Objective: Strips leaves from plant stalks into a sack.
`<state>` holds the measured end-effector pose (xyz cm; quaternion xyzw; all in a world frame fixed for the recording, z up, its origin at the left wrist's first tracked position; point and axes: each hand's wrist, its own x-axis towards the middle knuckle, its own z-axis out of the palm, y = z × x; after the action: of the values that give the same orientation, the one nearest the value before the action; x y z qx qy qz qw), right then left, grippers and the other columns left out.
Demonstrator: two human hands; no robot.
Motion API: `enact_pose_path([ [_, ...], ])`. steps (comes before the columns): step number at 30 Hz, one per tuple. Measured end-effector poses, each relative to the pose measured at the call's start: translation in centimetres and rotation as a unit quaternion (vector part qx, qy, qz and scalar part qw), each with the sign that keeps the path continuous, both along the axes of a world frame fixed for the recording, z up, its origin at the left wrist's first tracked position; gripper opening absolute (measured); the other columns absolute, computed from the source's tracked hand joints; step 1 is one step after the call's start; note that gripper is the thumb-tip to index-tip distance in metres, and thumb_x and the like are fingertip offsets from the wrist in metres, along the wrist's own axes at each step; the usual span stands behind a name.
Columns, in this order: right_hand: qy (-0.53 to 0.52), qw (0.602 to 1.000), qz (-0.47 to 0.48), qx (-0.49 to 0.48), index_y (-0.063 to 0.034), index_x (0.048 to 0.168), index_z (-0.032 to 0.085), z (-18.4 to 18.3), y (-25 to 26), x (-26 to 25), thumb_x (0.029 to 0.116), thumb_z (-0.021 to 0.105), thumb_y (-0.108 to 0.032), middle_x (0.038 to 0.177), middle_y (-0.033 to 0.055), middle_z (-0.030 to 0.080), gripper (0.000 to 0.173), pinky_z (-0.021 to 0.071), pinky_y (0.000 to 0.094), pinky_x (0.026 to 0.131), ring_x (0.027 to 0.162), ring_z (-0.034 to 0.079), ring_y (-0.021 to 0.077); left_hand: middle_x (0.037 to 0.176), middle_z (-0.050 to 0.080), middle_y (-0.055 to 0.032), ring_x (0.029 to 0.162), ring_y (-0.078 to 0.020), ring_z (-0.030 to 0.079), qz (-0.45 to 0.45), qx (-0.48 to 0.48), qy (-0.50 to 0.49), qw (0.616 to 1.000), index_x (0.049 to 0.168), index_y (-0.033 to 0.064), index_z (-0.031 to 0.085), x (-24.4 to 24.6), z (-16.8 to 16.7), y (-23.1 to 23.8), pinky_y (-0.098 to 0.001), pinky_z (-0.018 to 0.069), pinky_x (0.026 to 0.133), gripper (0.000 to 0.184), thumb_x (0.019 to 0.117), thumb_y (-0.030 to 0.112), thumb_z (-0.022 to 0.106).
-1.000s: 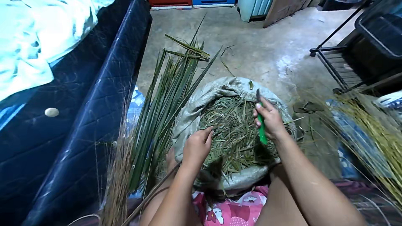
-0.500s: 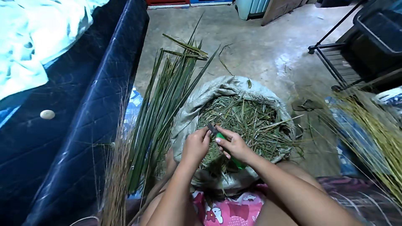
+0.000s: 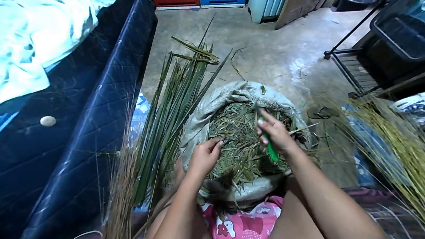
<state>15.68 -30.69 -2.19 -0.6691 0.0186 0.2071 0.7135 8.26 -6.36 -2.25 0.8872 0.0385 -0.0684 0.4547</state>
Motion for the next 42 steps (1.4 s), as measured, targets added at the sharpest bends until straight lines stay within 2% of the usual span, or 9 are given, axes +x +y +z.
enact_pose_path([
  [3, 0.037, 0.989, 0.14, -0.007, -0.0084, 0.164, 0.023, 0.0, 2.9, -2.5, 0.1076, 0.048, -0.015, 0.081, -0.0002, 0.059, 0.062, 0.0472, 0.0211, 0.047, 0.053, 0.053, 0.0058, 0.09, 0.075, -0.0065, 0.079, -0.0112, 0.07, 0.005, 0.021, -0.014, 1.0, 0.119, 0.0046, 0.075, 0.1, -0.1, -0.4, -0.033, 0.0572, 0.081, 0.03, 0.1057, 0.023, 0.056],
  [7, 0.077, 0.979, 0.187, 0.04, -0.0102, 0.164, 0.023, -1.0, 5.4, -4.2, 0.1081, 0.05, -0.015, 0.087, 0.0019, 0.059, 0.063, 0.047, 0.0213, 0.047, 0.054, 0.052, 0.0064, 0.104, 0.076, -0.014, 0.097, -0.024, 0.073, 0.01, 0.063, -0.048, 0.997, 0.117, 0.0032, 0.076, 0.1, -0.7, -1.1, -0.0449, 0.0566, 0.093, 0.028, 0.1038, 0.021, 0.058],
  [10, 0.084, 0.982, 0.163, 0.049, -0.009, 0.164, 0.025, -1.1, 5.9, -4.5, 0.1081, 0.051, -0.013, 0.086, 0.002, 0.059, 0.062, 0.0468, 0.0206, 0.047, 0.053, 0.052, 0.0058, 0.103, 0.076, -0.0161, 0.099, -0.0286, 0.073, 0.016, 0.09, -0.066, 0.994, 0.114, 0.0014, 0.077, 0.0, -0.6, -1.4, -0.0491, 0.0561, 0.092, 0.027, 0.1028, 0.018, 0.059],
  [14, 0.055, 0.99, 0.124, 0.027, -0.0006, 0.16, 0.031, -0.9, 5.7, -4.2, 0.1079, 0.052, -0.013, 0.087, 0.0017, 0.06, 0.057, 0.0476, 0.0194, 0.048, 0.054, 0.053, 0.0047, 0.103, 0.077, -0.0156, 0.098, -0.0291, 0.074, 0.014, 0.095, -0.093, 0.991, 0.12, 0.0038, 0.076, 0.0, -0.7, -1.6, -0.0492, 0.0568, 0.091, 0.03, 0.1035, 0.021, 0.059],
  [21, 0.022, 0.992, 0.12, -0.021, -0.0014, 0.158, 0.036, -0.8, 5.2, -3.7, 0.1076, 0.055, -0.014, 0.098, 0.005, 0.063, 0.055, 0.0483, 0.0189, 0.049, 0.057, 0.054, 0.0039, 0.101, 0.077, -0.0135, 0.094, -0.0265, 0.075, 0.01, 0.089, -0.12, 0.989, 0.12, 0.006, 0.077, 0.0, -0.9, -1.6, -0.047, 0.0584, 0.089, 0.029, 0.1035, 0.022, 0.059],
  [29, -0.041, 0.996, -0.069, -0.04, -0.0043, 0.157, 0.039, -1.0, 0.6, 0.8, 0.1093, 0.049, -0.012, 0.077, 0.0009, 0.06, 0.049, 0.0479, 0.0196, 0.047, 0.051, 0.052, 0.0051, 0.102, 0.077, -0.0132, 0.093, -0.0259, 0.075, 0.001, 0.083, -0.091, 0.992, 0.122, 0.0077, 0.076, -0.3, -0.5, -1.0, -0.0462, 0.0579, 0.089, 0.029, 0.1047, 0.022, 0.057],
  [33, -0.051, 0.987, -0.15, 0.003, -0.0095, 0.16, 0.033, -0.8, -2.1, 2.1, 0.1115, 0.043, -0.012, 0.072, 0.0002, 0.055, 0.049, 0.0473, 0.0197, 0.044, 0.047, 0.05, 0.0062, 0.099, 0.077, -0.012, 0.088, -0.0241, 0.075, 0.008, 0.079, -0.077, 0.994, 0.122, 0.0088, 0.076, -0.2, -0.5, -0.7, -0.0454, 0.0588, 0.086, 0.03, 0.1053, 0.024, 0.056],
  [38, 0.045, 0.993, 0.102, 0.037, -0.01, 0.165, 0.021, -0.3, 2.3, -2.2, 0.107, 0.046, -0.014, 0.076, -0.0006, 0.058, 0.063, 0.0467, 0.021, 0.045, 0.049, 0.051, 0.0061, 0.103, 0.077, -0.0124, 0.093, -0.0247, 0.075, -0.001, 0.085, -0.068, 0.994, 0.124, 0.0078, 0.075, 0.0, -0.5, -1.1, -0.0457, 0.0579, 0.09, 0.031, 0.106, 0.025, 0.055],
  [42, 0.108, 0.983, 0.13, 0.077, -0.0084, 0.163, 0.026, -1.3, 4.7, -3.5, 0.1088, 0.048, -0.014, 0.077, 0.0002, 0.056, 0.059, 0.0472, 0.0217, 0.047, 0.051, 0.051, 0.0072, 0.112, 0.076, -0.0133, 0.105, -0.0276, 0.073, -0.018, 0.089, -0.033, 0.995, 0.129, 0.0077, 0.072, 0.2, -0.6, -1.4, -0.0491, 0.0547, 0.097, 0.033, 0.1064, 0.025, 0.055],
])
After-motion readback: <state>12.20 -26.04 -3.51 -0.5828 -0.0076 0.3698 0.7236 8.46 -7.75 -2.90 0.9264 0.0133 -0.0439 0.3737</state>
